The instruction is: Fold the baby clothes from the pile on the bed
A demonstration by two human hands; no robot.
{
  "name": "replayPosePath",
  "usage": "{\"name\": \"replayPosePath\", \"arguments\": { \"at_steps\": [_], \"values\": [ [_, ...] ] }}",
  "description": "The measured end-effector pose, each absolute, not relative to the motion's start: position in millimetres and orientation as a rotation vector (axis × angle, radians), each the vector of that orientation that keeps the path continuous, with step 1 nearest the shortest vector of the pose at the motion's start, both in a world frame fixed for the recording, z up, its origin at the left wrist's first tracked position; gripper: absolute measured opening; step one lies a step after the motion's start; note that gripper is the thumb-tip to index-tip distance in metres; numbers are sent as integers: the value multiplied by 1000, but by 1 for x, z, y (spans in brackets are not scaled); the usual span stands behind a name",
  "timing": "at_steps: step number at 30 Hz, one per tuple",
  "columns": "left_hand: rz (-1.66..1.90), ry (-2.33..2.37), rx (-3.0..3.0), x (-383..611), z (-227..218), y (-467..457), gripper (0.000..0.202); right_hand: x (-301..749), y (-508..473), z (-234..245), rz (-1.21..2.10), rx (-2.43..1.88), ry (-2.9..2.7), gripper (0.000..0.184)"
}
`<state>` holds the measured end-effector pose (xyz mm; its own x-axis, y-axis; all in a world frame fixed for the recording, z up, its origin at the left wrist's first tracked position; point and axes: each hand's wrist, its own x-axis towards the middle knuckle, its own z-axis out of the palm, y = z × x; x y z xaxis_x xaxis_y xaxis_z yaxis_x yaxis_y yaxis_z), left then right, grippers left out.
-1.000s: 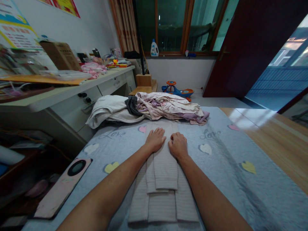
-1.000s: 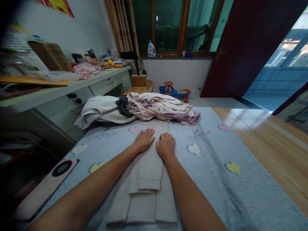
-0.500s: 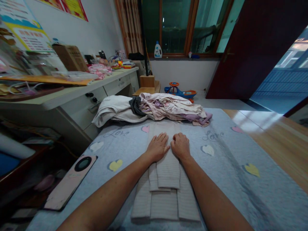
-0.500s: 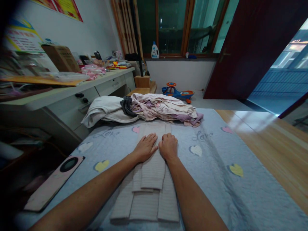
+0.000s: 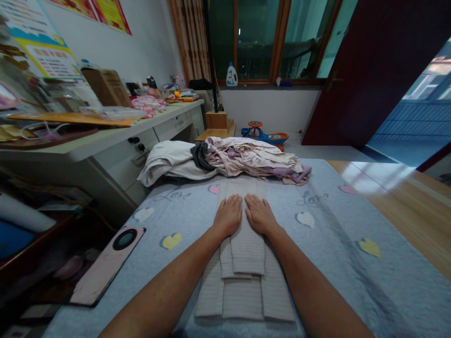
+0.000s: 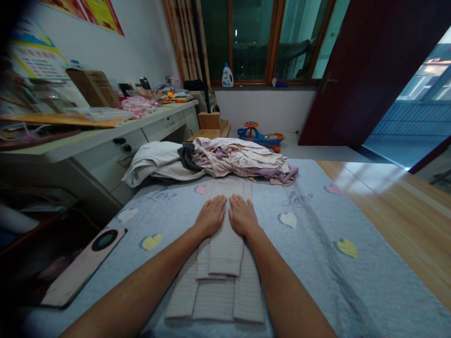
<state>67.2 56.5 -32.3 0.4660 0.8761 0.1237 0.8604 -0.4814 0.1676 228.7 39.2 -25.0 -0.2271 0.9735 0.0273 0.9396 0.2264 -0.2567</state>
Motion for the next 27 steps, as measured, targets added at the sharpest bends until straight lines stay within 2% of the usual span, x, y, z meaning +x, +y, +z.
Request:
{"name": "replayPosePath", "arguments": {
  "at_steps": [8,15,20,27],
  "values": [
    [338,1574,2612,68,-35,56,52,228,42,-21,238,-1951,-2276,65],
    [397,1599,2580,65,-31,53,50,231,65,-11,182,-1799,-2322,45],
    [354,1599,2563,67,-30,54,49,235,79,-22,257,-1655,-2472,49],
    [359,1602,2585,67,-32,54,50,239,90,-15,256,-1770,-2437,57]
  ]
}}
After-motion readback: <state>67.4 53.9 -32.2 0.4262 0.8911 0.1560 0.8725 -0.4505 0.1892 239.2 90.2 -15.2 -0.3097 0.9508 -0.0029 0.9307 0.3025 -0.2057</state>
